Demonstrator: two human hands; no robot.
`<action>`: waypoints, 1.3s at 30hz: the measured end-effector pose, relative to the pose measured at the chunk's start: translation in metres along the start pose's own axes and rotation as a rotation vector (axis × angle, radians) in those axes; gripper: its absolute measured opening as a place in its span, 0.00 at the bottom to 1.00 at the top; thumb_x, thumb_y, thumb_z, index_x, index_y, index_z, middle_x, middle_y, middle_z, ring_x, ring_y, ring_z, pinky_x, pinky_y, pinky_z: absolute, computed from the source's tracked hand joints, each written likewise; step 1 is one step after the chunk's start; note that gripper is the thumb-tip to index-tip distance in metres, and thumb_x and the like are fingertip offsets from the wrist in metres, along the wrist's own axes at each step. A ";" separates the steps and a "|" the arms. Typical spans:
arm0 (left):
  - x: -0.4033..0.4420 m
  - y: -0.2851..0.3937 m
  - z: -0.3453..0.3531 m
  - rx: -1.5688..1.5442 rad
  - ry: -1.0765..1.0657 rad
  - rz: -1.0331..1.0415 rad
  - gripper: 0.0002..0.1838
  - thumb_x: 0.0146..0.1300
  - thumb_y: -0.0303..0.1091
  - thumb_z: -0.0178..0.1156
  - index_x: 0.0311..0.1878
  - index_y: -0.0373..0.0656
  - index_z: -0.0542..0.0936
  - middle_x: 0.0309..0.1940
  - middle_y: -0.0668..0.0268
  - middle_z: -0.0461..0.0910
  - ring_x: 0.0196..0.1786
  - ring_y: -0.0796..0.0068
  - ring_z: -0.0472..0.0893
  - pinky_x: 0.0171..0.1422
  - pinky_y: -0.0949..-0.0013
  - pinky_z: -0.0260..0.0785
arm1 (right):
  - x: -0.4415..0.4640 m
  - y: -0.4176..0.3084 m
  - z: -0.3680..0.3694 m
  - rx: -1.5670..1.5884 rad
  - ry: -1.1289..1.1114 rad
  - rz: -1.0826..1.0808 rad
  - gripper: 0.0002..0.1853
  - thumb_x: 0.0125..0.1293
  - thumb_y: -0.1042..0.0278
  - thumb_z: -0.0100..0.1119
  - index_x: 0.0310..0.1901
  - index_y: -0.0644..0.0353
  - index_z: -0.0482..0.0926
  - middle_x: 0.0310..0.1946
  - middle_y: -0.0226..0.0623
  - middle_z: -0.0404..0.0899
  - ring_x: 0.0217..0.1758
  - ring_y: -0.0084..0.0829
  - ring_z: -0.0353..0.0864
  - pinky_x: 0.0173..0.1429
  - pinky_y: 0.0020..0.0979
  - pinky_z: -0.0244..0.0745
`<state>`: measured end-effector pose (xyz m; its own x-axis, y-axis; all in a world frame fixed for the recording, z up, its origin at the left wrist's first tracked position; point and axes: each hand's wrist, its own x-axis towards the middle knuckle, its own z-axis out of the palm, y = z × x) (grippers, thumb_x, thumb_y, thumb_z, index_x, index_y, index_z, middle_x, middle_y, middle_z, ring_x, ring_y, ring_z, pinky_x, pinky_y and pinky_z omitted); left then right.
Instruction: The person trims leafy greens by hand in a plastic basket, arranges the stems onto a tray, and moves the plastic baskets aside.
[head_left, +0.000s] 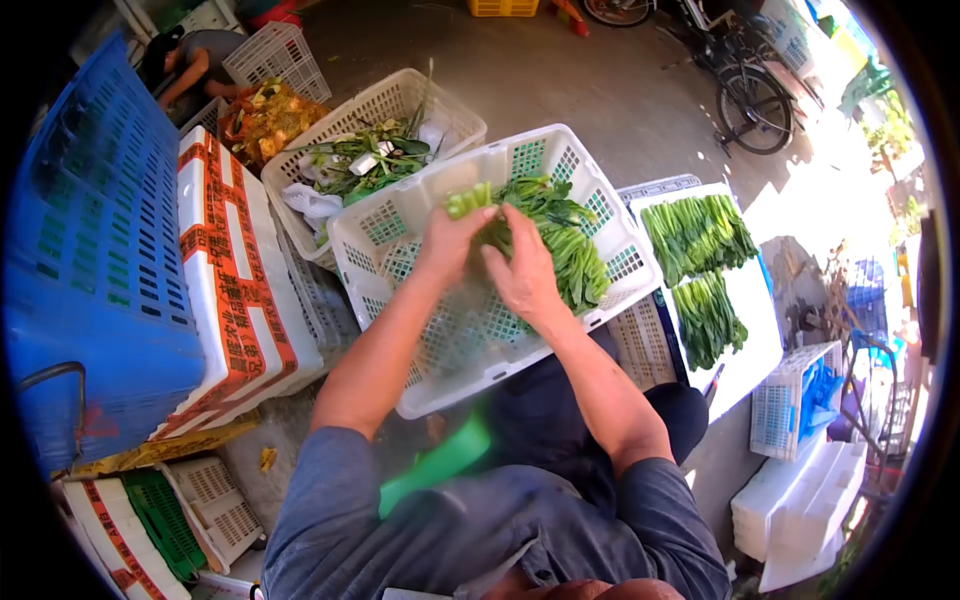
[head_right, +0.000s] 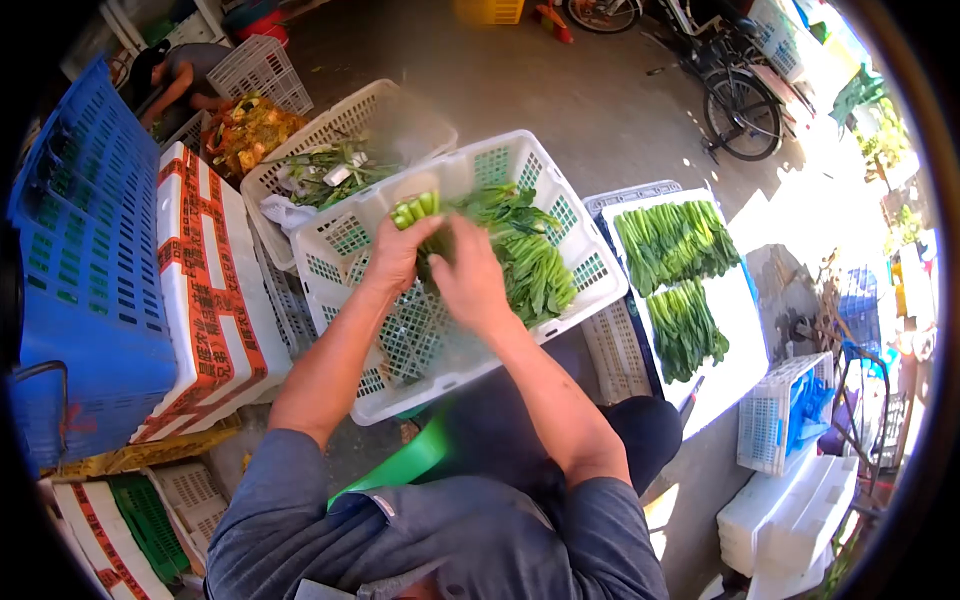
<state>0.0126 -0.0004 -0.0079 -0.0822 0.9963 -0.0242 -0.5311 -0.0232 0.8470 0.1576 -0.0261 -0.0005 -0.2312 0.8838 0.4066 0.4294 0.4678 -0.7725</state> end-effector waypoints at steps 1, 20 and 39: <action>0.000 0.001 0.002 0.009 0.049 0.028 0.12 0.64 0.23 0.68 0.50 0.39 0.82 0.42 0.68 0.83 0.43 0.76 0.82 0.48 0.70 0.78 | 0.000 0.003 0.008 -0.015 -0.056 0.002 0.35 0.64 0.66 0.66 0.69 0.68 0.64 0.65 0.55 0.70 0.69 0.54 0.70 0.73 0.52 0.64; 0.025 0.028 0.048 0.062 0.094 0.279 0.14 0.63 0.22 0.68 0.50 0.38 0.79 0.40 0.70 0.81 0.42 0.77 0.81 0.48 0.71 0.75 | 0.007 0.001 -0.083 0.102 0.171 -0.056 0.21 0.70 0.66 0.60 0.60 0.69 0.76 0.54 0.58 0.80 0.58 0.57 0.80 0.61 0.45 0.75; -0.001 0.012 0.089 0.395 0.040 0.302 0.20 0.64 0.25 0.69 0.57 0.35 0.75 0.44 0.66 0.80 0.43 0.76 0.81 0.49 0.71 0.76 | -0.006 -0.003 -0.049 0.182 0.225 -0.087 0.28 0.68 0.69 0.60 0.68 0.66 0.67 0.57 0.58 0.76 0.61 0.58 0.76 0.72 0.53 0.67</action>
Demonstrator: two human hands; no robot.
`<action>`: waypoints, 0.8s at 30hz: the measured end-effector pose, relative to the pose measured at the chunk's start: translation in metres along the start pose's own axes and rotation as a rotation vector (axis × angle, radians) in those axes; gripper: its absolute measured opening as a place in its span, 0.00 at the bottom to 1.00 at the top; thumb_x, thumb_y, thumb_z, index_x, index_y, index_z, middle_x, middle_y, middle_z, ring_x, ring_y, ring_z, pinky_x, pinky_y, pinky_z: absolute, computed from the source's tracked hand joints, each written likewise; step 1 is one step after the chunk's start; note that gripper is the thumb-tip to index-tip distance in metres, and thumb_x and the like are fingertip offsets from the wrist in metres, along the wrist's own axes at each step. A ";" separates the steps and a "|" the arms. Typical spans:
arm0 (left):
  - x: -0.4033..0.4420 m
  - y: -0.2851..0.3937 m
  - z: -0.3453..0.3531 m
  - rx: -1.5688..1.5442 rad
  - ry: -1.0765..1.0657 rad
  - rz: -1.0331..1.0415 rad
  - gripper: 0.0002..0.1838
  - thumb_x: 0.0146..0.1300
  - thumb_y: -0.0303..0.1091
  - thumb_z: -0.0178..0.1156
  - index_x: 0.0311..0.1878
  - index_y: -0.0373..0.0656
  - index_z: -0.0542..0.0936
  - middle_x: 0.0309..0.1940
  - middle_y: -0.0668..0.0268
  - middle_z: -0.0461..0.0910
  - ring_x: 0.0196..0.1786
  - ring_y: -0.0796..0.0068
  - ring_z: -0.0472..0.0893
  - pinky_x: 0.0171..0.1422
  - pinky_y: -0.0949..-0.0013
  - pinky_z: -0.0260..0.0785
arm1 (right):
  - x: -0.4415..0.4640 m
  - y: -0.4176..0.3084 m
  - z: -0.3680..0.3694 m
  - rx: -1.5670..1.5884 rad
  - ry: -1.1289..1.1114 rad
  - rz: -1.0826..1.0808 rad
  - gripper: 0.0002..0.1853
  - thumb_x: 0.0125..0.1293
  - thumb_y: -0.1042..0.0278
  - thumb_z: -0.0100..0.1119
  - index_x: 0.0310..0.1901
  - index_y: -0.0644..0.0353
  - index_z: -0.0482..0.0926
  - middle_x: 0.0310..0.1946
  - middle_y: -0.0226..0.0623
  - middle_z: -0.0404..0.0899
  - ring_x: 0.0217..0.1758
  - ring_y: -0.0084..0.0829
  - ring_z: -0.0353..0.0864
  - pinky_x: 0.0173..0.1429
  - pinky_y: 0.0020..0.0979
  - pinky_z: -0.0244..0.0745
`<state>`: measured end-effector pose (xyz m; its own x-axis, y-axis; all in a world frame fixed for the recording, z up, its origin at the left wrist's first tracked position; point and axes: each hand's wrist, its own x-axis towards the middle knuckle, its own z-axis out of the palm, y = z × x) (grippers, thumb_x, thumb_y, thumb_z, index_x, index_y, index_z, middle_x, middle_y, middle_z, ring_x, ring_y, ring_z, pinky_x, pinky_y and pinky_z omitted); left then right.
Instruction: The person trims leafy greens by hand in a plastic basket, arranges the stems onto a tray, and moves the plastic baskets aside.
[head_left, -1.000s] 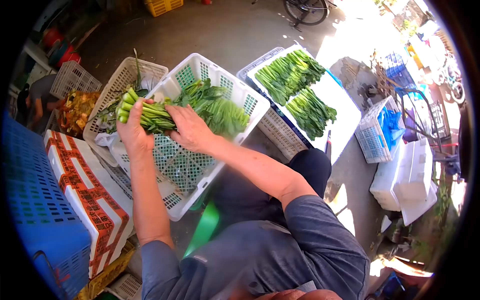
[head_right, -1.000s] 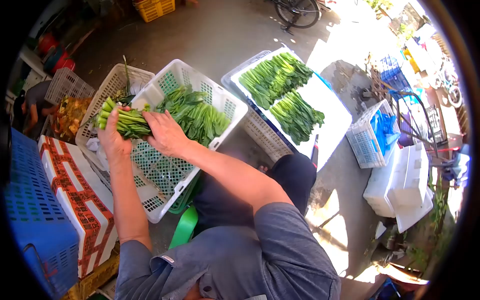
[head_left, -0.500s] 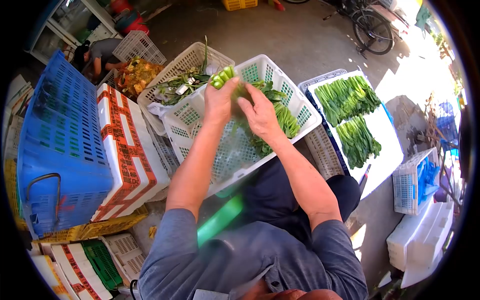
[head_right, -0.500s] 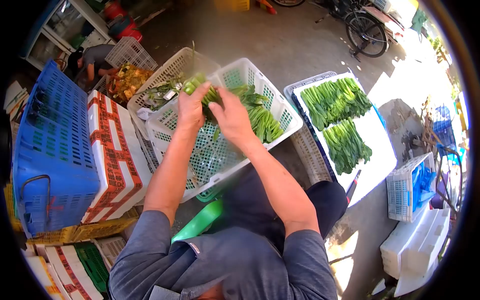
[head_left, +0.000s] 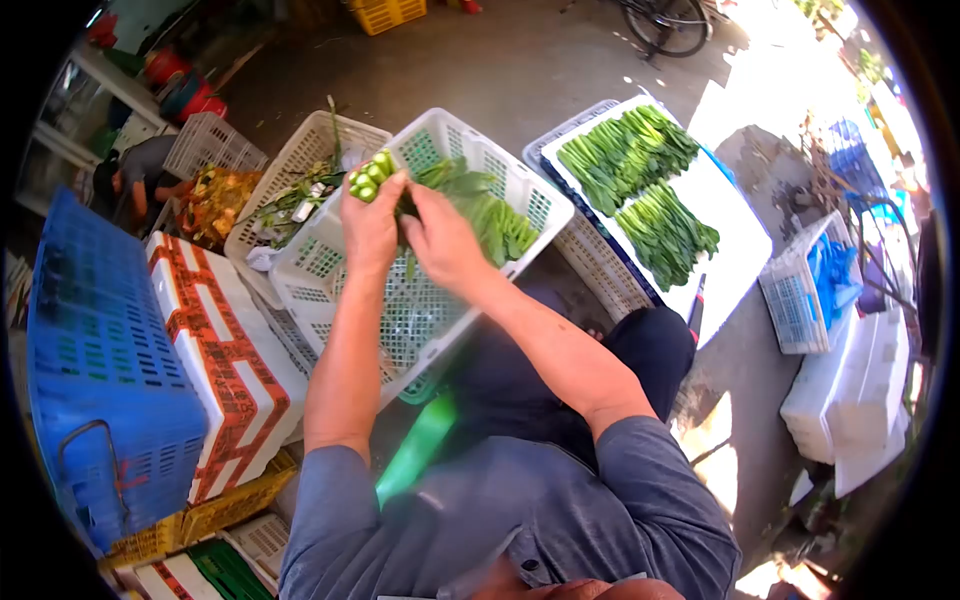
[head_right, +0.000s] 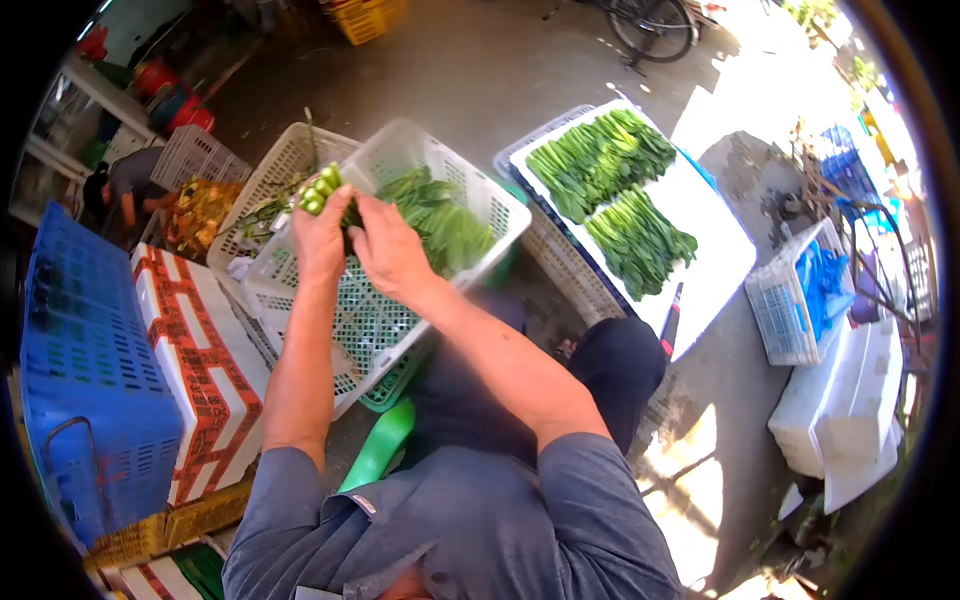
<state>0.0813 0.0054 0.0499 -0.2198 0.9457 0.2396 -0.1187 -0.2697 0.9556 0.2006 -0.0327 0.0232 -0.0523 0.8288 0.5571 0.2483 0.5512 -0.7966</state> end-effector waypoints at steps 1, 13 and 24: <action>-0.002 0.006 0.011 -0.148 0.005 -0.003 0.19 0.64 0.24 0.68 0.57 0.35 0.75 0.43 0.65 0.81 0.44 0.73 0.83 0.50 0.69 0.78 | -0.005 0.007 0.005 -0.069 0.014 0.015 0.31 0.66 0.69 0.62 0.69 0.68 0.65 0.62 0.58 0.74 0.66 0.58 0.73 0.73 0.55 0.66; -0.036 0.001 0.163 -0.725 -0.194 -0.425 0.08 0.68 0.29 0.67 0.45 0.39 0.79 0.38 0.64 0.83 0.42 0.69 0.85 0.50 0.66 0.79 | -0.008 0.027 -0.179 -0.516 -0.057 -0.184 0.40 0.60 0.61 0.71 0.72 0.63 0.64 0.52 0.53 0.78 0.50 0.54 0.81 0.51 0.45 0.79; -0.082 -0.079 0.261 -0.477 -0.489 -0.841 0.25 0.71 0.44 0.65 0.63 0.40 0.76 0.55 0.59 0.83 0.60 0.64 0.80 0.67 0.59 0.68 | -0.098 0.088 -0.371 -0.900 -0.003 0.170 0.32 0.64 0.66 0.67 0.69 0.67 0.69 0.47 0.50 0.81 0.45 0.50 0.83 0.50 0.44 0.78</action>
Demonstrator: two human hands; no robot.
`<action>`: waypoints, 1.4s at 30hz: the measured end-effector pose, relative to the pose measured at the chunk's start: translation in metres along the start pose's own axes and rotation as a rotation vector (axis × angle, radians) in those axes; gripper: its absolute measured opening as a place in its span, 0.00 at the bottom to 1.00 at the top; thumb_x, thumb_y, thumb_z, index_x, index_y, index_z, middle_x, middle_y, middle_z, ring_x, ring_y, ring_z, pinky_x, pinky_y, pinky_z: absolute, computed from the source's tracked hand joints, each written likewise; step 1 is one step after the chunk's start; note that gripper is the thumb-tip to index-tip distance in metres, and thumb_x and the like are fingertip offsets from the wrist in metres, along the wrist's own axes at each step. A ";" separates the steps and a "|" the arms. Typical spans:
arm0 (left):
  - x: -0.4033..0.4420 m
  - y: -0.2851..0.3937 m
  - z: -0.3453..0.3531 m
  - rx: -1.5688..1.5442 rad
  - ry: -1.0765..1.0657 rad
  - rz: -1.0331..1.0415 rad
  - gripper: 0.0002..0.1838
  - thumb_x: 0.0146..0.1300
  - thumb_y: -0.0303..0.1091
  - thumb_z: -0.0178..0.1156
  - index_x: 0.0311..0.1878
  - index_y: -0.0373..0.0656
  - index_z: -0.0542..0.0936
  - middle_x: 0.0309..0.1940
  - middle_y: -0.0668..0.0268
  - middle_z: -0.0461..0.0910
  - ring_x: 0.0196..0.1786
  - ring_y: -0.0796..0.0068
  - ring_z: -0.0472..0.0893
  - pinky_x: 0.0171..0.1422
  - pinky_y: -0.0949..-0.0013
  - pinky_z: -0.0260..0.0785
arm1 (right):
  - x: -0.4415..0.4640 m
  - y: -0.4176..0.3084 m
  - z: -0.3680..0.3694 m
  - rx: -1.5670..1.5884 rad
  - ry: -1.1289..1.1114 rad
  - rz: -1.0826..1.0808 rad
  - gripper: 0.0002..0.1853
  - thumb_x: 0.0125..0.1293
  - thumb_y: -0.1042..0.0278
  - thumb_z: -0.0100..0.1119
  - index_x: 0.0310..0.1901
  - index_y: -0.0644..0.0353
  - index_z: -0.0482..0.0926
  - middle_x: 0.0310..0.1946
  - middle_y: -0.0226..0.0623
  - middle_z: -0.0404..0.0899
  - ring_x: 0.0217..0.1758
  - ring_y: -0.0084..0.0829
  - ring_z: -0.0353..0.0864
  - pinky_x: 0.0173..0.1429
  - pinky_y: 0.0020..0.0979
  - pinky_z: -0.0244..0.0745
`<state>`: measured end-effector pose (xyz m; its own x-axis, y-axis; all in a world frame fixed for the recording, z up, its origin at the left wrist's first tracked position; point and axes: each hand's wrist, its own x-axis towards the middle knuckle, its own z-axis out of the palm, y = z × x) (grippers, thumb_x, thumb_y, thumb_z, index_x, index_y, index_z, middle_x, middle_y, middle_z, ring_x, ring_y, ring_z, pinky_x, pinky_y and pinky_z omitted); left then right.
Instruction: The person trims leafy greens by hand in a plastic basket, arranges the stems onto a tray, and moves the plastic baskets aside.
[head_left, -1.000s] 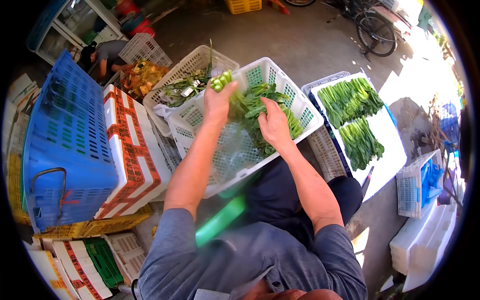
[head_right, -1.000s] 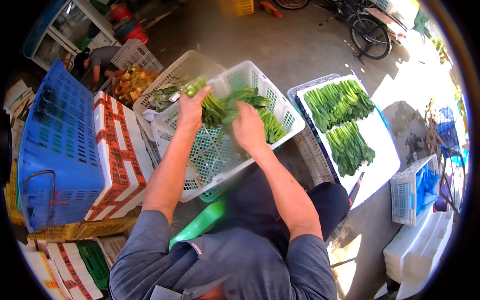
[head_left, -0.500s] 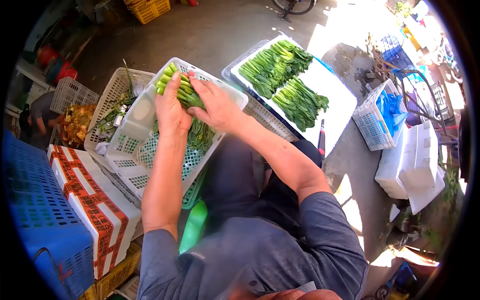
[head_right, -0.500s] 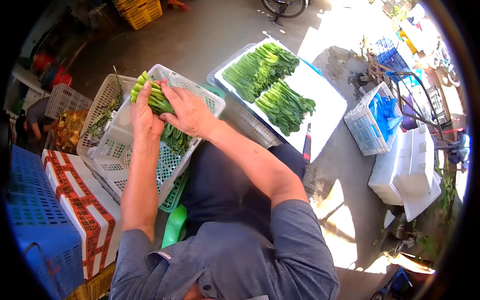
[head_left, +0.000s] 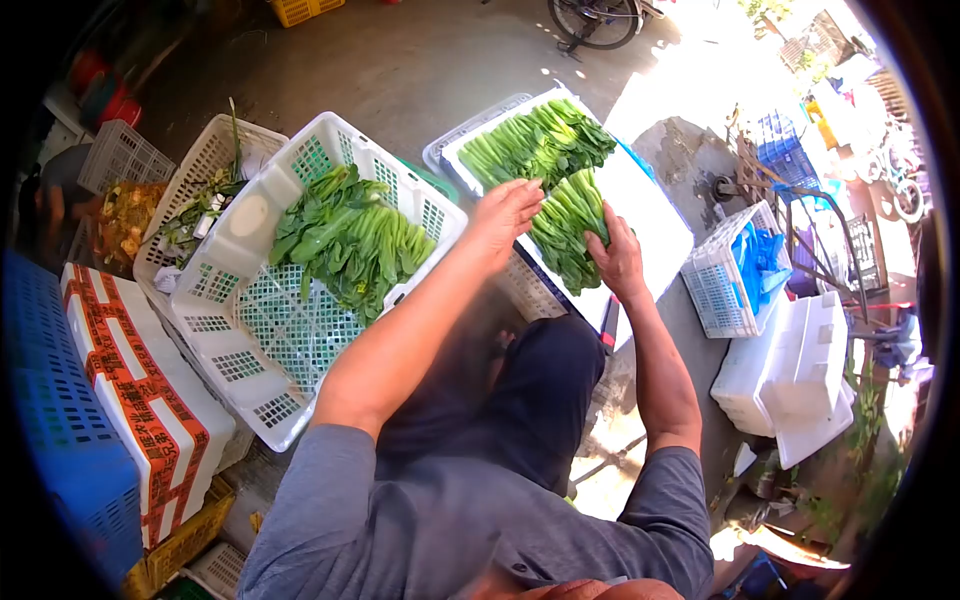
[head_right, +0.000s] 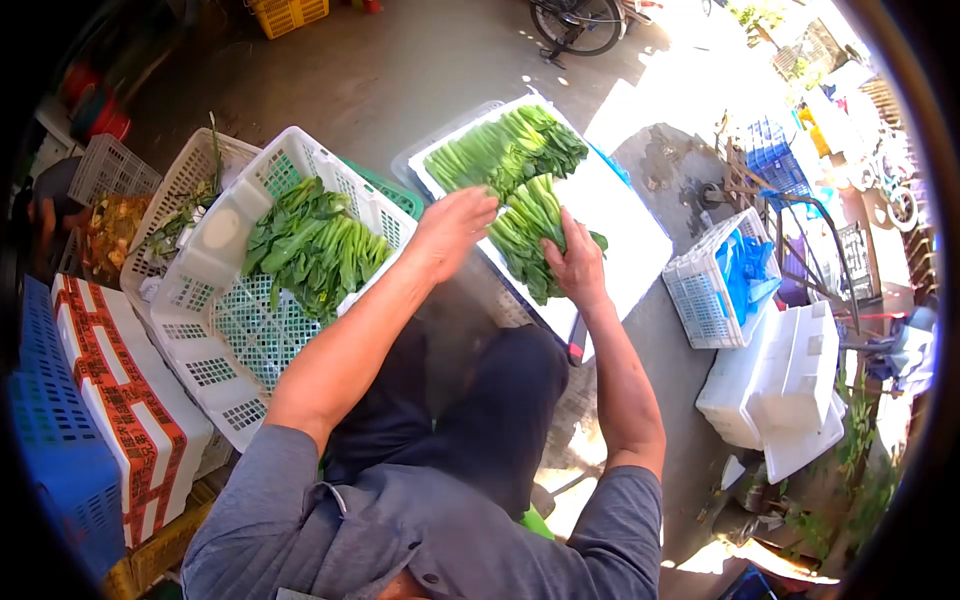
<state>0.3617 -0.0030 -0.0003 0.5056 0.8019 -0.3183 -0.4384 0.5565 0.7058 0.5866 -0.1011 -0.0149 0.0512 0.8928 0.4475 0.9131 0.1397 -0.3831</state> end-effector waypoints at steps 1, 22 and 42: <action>-0.004 0.007 -0.002 0.029 -0.017 0.063 0.24 0.71 0.44 0.64 0.63 0.40 0.76 0.55 0.58 0.83 0.60 0.64 0.80 0.67 0.59 0.68 | -0.002 0.017 0.004 -0.013 -0.034 0.049 0.32 0.65 0.65 0.66 0.69 0.66 0.69 0.47 0.50 0.81 0.45 0.50 0.83 0.50 0.44 0.79; -0.119 0.104 -0.161 0.385 0.172 0.353 0.14 0.74 0.33 0.59 0.56 0.37 0.78 0.42 0.61 0.85 0.47 0.70 0.84 0.60 0.62 0.76 | -0.019 0.041 0.077 -0.497 -0.165 0.097 0.33 0.66 0.48 0.64 0.67 0.61 0.74 0.63 0.48 0.72 0.68 0.51 0.68 0.78 0.69 0.46; -0.123 0.128 -0.206 0.401 0.363 0.451 0.17 0.71 0.38 0.64 0.56 0.37 0.79 0.43 0.63 0.84 0.45 0.73 0.83 0.57 0.69 0.74 | -0.017 0.079 0.116 -0.502 -0.391 0.410 0.36 0.78 0.37 0.41 0.79 0.49 0.59 0.81 0.44 0.52 0.84 0.56 0.47 0.77 0.75 0.37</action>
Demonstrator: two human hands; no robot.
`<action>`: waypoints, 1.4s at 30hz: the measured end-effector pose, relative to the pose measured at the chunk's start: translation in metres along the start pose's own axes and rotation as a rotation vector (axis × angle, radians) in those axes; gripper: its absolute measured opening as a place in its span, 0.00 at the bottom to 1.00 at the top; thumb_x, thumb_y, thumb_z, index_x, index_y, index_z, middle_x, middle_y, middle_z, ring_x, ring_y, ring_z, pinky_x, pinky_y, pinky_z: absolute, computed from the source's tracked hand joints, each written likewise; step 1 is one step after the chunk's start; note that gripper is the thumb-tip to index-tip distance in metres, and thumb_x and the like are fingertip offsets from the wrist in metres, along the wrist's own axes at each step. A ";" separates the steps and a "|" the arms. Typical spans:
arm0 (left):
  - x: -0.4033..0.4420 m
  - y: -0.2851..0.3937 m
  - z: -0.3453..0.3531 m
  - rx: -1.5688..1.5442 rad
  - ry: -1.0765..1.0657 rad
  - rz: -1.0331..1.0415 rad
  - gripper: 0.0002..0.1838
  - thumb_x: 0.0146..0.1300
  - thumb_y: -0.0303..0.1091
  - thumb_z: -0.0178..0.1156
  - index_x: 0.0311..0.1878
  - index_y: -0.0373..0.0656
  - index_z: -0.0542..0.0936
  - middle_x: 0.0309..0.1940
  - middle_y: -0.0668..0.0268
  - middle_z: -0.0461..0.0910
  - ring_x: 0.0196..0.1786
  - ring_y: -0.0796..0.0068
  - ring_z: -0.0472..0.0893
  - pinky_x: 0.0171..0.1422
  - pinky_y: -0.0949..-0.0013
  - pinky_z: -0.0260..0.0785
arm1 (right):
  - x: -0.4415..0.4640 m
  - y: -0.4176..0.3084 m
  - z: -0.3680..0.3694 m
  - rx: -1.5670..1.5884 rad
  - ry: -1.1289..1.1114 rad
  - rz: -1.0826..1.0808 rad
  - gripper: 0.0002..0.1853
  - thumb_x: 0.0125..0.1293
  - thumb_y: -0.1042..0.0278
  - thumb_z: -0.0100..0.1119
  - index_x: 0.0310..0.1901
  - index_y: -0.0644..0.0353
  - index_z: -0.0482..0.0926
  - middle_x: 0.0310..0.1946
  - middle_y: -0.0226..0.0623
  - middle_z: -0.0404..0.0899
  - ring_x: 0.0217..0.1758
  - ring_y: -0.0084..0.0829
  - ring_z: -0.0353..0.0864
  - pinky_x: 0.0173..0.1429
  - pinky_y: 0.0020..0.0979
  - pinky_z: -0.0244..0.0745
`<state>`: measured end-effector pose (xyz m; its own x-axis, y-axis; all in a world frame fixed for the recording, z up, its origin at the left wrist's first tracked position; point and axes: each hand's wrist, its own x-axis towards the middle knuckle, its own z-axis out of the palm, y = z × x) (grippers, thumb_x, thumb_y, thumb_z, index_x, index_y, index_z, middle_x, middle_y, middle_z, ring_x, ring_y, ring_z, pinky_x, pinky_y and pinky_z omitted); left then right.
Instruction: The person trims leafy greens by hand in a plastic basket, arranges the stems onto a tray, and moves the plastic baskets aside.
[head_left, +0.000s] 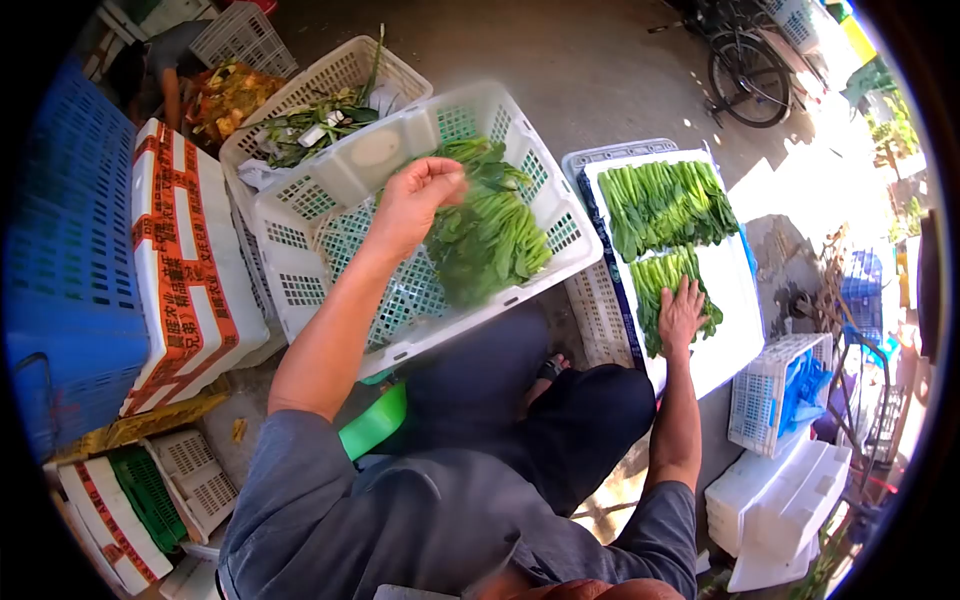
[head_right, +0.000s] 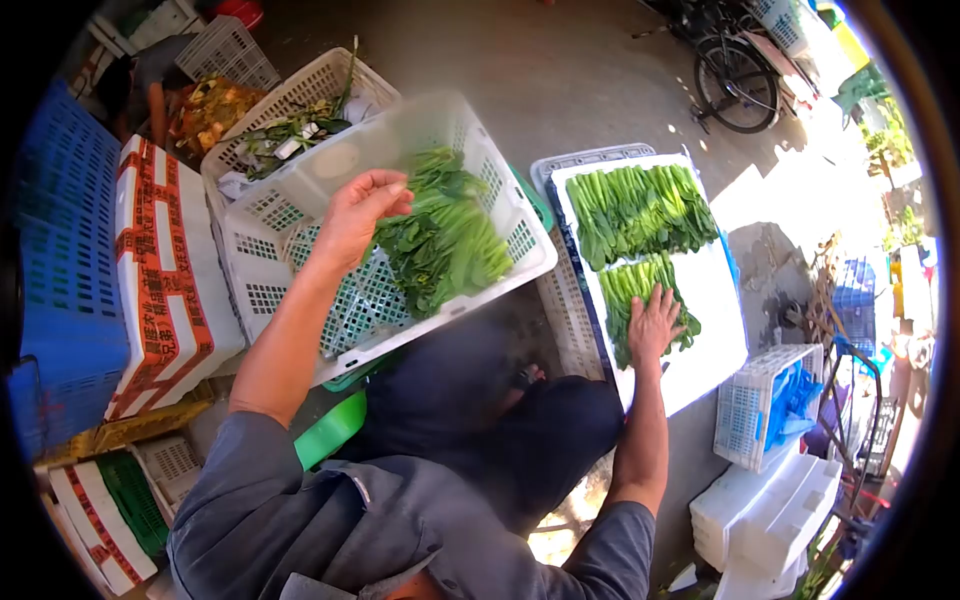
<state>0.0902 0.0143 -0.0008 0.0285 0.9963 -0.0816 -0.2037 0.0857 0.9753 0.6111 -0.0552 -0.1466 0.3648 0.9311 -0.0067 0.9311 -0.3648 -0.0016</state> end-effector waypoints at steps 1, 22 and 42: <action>-0.004 0.005 -0.007 0.080 -0.019 -0.014 0.17 0.71 0.38 0.64 0.56 0.37 0.79 0.43 0.64 0.84 0.45 0.74 0.82 0.56 0.69 0.74 | -0.002 -0.002 -0.006 0.030 0.001 -0.005 0.36 0.77 0.38 0.42 0.78 0.54 0.60 0.81 0.46 0.53 0.84 0.56 0.47 0.77 0.75 0.37; -0.023 0.014 -0.089 0.925 0.117 -0.002 0.28 0.65 0.49 0.65 0.60 0.36 0.80 0.48 0.49 0.86 0.53 0.52 0.85 0.58 0.56 0.75 | -0.028 -0.330 -0.167 0.653 0.040 -0.977 0.24 0.65 0.65 0.67 0.60 0.65 0.77 0.59 0.50 0.79 0.57 0.53 0.80 0.60 0.44 0.77; -0.013 0.003 -0.112 0.881 0.254 0.145 0.24 0.67 0.47 0.65 0.58 0.38 0.81 0.39 0.56 0.88 0.42 0.54 0.86 0.48 0.56 0.76 | 0.010 -0.396 -0.097 -0.095 -0.043 -0.803 0.22 0.65 0.49 0.68 0.48 0.59 0.76 0.40 0.47 0.84 0.43 0.49 0.87 0.46 0.47 0.81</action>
<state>-0.0207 0.0032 -0.0199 -0.1760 0.9780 0.1123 0.6313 0.0246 0.7752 0.2459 0.0990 -0.0495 -0.4136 0.9071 -0.0777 0.9061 0.4185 0.0624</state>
